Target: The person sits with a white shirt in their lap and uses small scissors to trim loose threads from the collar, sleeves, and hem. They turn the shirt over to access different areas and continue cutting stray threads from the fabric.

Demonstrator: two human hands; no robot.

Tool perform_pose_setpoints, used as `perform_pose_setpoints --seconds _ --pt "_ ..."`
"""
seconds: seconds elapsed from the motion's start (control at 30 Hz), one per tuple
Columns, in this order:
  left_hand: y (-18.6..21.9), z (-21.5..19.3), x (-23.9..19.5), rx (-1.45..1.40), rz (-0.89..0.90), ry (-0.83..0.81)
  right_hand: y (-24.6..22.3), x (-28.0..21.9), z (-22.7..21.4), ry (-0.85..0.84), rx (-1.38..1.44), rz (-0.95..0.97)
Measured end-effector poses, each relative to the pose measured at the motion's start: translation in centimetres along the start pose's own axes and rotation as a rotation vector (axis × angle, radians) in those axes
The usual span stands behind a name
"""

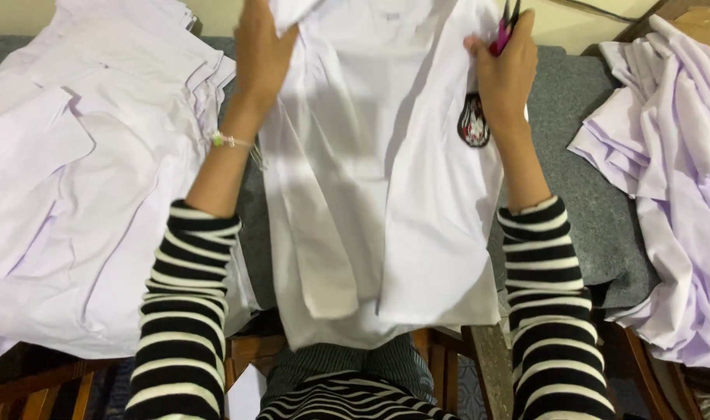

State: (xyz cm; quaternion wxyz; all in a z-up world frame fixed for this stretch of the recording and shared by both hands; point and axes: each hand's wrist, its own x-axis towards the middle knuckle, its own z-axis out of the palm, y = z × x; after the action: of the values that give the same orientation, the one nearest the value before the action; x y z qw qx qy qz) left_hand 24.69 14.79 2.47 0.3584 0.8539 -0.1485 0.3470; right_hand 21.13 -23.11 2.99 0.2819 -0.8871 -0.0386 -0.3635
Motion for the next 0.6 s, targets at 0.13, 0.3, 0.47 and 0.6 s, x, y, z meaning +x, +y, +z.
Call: perform_pose_setpoints --seconds 0.13,0.3,0.47,0.6 --pt "-2.2 0.4 1.1 0.073 0.073 0.044 0.3 1.3 1.5 0.067 0.252 -0.036" --pt "-2.3 -0.2 -0.1 0.148 0.023 -0.060 2.9 1.2 5.0 -0.091 0.179 0.106" --pt "-5.8 2.5 -3.5 0.361 -0.114 -0.283 6.0 -1.9 7.5 -0.335 -0.019 -0.048" --pt "-3.8 1.2 -7.4 0.788 -0.070 -0.404 -1.1 -4.0 4.0 -0.114 -0.133 -0.154"
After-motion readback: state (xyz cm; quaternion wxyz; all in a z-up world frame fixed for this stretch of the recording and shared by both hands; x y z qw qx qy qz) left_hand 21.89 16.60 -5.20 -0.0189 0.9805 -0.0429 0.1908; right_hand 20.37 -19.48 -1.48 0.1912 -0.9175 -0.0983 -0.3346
